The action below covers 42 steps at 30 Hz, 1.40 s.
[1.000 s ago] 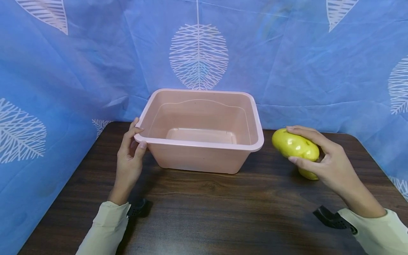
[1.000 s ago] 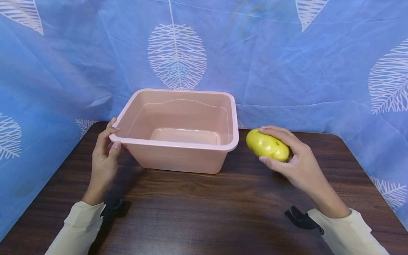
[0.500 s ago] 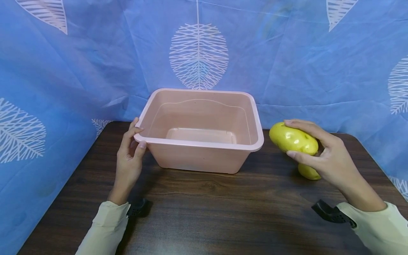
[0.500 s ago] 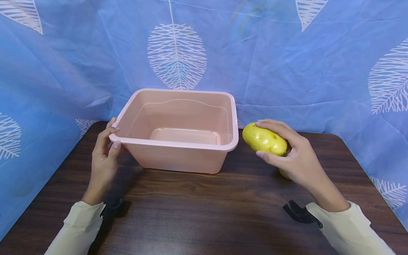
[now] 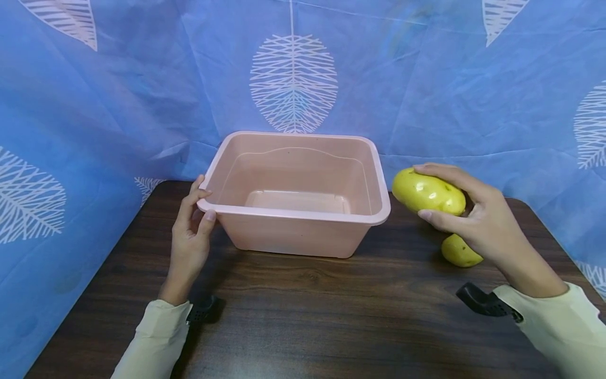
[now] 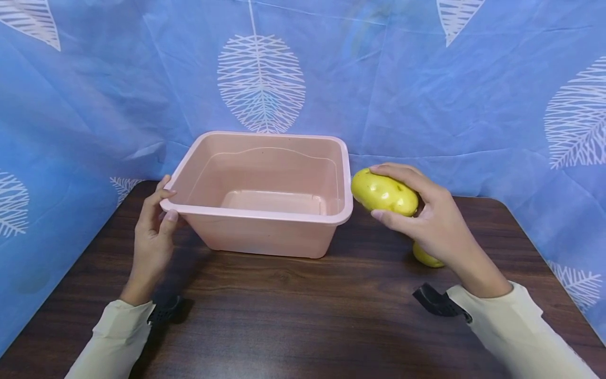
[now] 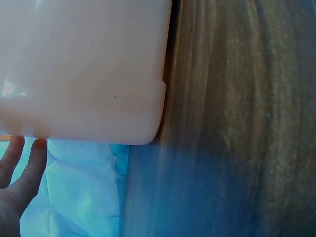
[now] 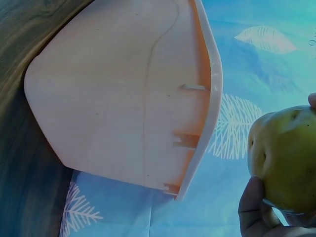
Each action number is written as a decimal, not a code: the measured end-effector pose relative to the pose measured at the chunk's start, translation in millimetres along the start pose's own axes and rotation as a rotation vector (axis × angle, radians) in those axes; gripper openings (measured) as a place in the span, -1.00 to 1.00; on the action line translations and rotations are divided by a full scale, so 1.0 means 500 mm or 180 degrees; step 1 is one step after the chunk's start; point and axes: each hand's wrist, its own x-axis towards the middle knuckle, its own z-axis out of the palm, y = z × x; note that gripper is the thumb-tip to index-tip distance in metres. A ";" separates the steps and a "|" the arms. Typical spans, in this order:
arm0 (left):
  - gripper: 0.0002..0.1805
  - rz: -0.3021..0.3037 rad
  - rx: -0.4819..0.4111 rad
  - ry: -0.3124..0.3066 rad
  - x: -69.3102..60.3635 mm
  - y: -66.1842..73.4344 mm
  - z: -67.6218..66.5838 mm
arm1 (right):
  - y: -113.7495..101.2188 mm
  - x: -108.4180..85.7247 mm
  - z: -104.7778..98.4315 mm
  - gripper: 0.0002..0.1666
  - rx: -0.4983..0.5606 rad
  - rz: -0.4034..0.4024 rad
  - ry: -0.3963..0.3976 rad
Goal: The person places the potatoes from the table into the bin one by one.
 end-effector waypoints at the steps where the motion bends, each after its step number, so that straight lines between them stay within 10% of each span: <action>1: -0.56 -0.0005 0.0004 -0.0001 0.000 0.000 0.000 | -0.002 0.002 0.001 -0.22 0.0005 0.0009 -0.0014; 42: -0.57 0.0007 -0.0029 -0.0013 0.002 0.002 -0.001 | -0.075 0.102 0.014 -0.31 0.0392 0.0039 -0.0174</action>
